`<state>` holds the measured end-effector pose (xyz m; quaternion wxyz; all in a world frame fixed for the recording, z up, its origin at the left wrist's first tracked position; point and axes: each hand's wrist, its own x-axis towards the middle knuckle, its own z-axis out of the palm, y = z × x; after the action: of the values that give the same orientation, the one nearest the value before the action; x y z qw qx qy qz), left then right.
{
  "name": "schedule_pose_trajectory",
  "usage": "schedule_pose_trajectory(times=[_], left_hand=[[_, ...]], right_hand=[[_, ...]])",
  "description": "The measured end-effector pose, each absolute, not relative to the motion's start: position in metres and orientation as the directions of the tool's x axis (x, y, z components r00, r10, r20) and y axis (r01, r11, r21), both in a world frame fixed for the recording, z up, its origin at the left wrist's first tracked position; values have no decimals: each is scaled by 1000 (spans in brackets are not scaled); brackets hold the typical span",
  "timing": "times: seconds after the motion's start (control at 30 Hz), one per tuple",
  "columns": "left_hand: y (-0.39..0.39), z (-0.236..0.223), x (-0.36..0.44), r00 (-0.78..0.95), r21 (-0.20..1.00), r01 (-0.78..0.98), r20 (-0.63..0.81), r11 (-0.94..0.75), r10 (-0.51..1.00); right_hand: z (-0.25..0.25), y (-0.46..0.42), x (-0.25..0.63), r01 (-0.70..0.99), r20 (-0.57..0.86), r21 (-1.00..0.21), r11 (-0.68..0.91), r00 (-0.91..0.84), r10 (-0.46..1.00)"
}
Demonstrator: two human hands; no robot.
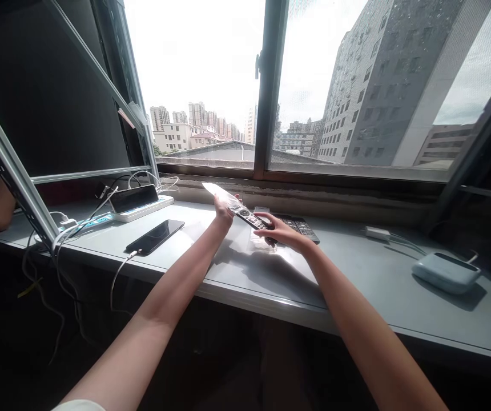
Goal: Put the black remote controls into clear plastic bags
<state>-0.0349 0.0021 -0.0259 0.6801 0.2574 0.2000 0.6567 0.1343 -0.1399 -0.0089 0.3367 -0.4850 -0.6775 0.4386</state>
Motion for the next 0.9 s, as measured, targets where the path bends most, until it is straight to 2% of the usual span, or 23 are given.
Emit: schedule_pose_trajectory(times=[0.1,0.23,0.5,0.6,0.77,0.9], left_hand=[[-3,-25,-29,39,654,-756,70,-16,997],[-10,-24,-21,83,690,-723,30,39,996],[-18,-31,-5,112,719,-690,3,76,994],[-15,-31,-5,90,692,-718,-26,83,996],[-8,-27,-13,54,679,-726,-100,108,993],[-9,-26,-14,67,670,-735,-79,103,995]], right_hand=[[-12,-138,133,343,42,-927,148,-298,954],[-18,-132,132,336,61,-930,150,-262,963],[-24,-125,131,280,104,-946,166,-224,969],[-21,-128,131,224,68,-965,139,-298,952],[-18,-132,133,112,34,-988,109,-530,848],[-20,-130,136,115,54,-984,139,-545,837]])
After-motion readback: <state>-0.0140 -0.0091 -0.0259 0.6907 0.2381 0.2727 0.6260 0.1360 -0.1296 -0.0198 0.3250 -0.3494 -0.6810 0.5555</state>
